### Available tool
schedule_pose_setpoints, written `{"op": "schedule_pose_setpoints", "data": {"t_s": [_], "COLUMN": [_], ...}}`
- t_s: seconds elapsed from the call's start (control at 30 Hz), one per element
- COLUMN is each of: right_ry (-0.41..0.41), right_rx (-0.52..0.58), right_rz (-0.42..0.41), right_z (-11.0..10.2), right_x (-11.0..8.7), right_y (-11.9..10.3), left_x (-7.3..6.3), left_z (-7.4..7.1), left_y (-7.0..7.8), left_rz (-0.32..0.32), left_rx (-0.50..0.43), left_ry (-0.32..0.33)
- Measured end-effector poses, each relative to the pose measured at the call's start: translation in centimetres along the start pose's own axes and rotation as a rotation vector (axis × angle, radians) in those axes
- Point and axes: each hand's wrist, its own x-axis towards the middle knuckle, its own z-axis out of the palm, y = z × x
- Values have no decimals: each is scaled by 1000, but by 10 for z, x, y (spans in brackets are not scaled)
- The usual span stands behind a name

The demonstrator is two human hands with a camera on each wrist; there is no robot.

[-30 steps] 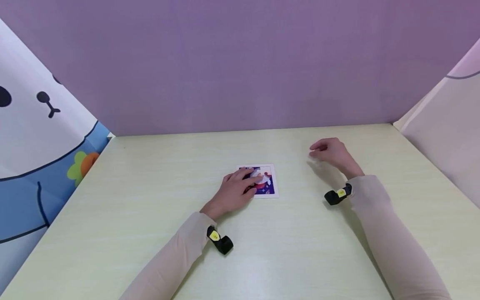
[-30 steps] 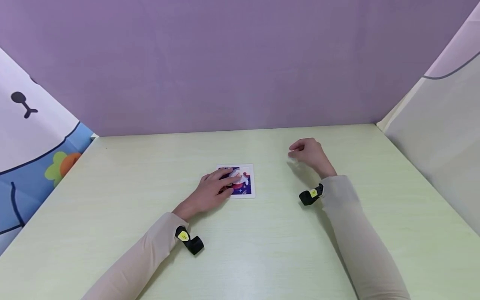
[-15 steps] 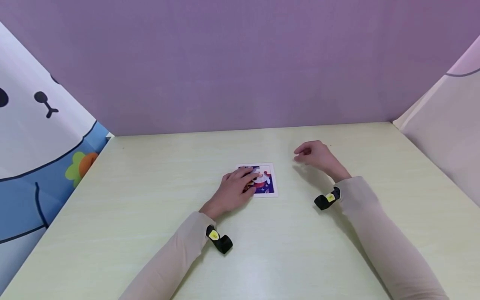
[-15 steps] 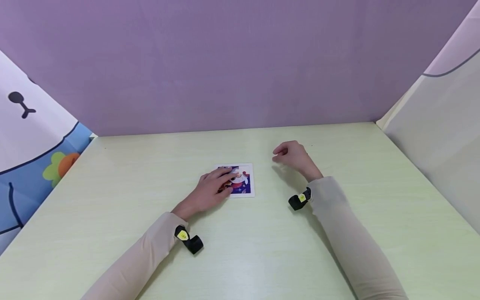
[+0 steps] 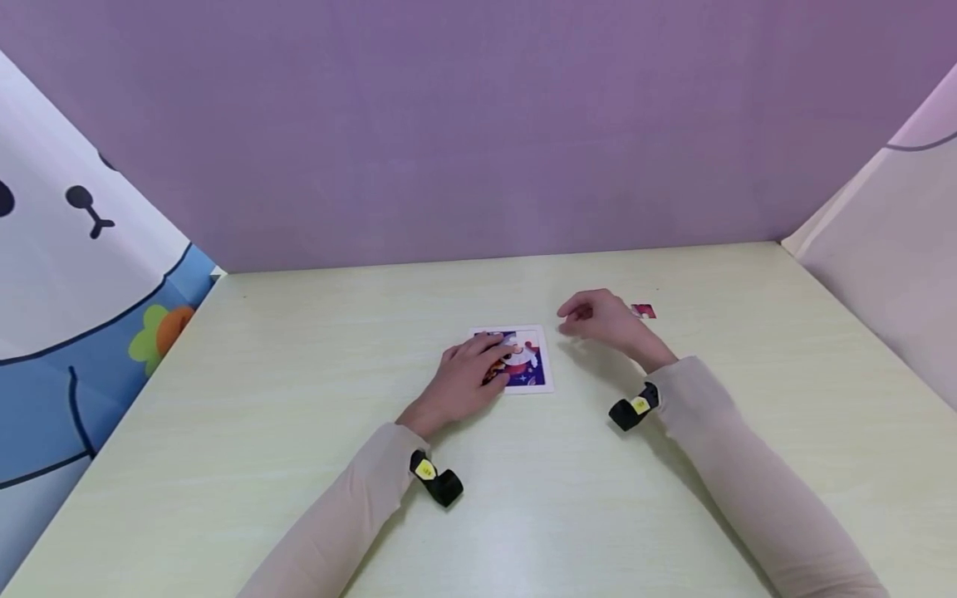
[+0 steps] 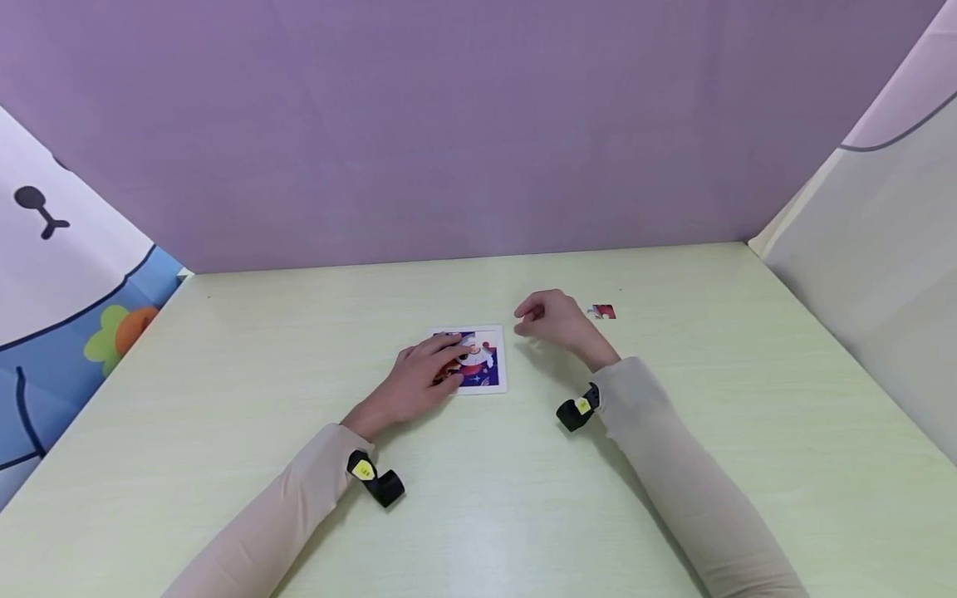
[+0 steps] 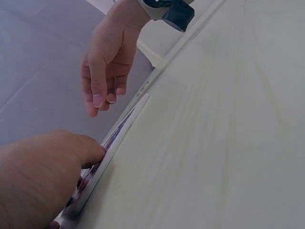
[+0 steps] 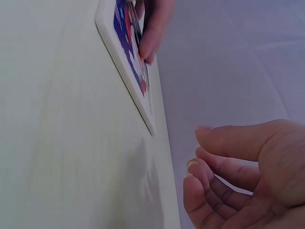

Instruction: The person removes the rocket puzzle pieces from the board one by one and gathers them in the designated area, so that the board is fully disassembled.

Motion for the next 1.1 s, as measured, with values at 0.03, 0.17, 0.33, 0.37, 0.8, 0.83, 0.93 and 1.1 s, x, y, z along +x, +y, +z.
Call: {"op": "schedule_pose_setpoints", "data": {"t_s": [0.03, 0.17, 0.33, 0.37, 0.8, 0.83, 0.93, 1.1], "right_ry": [-4, -28, -68, -74, -154, -160, -171, -179], "right_rx": [-7, -16, -13, -12, 0, 0, -11, -38], "right_rz": [-3, -21, -42, -47, -115, -119, -122, -116], "right_z": [2, 10, 17, 18, 30, 31, 32, 35], "right_x": [0, 1, 0, 0, -2, -2, -1, 0], "right_y": [-1, -6, -11, -11, -10, -10, -10, -10], "left_x": [0, 0, 0, 0, 1, 1, 1, 1], "left_z": [0, 0, -1, -1, -1, -1, -1, -1], "left_y": [0, -1, 1, 1, 3, 3, 3, 3], "left_rz": [-2, 3, 7, 7, 14, 15, 14, 10], "left_rx": [1, 1, -3, -3, -16, -15, -14, -14], "left_ry": [-2, -2, -3, -5, 5, 7, 8, 11]}}
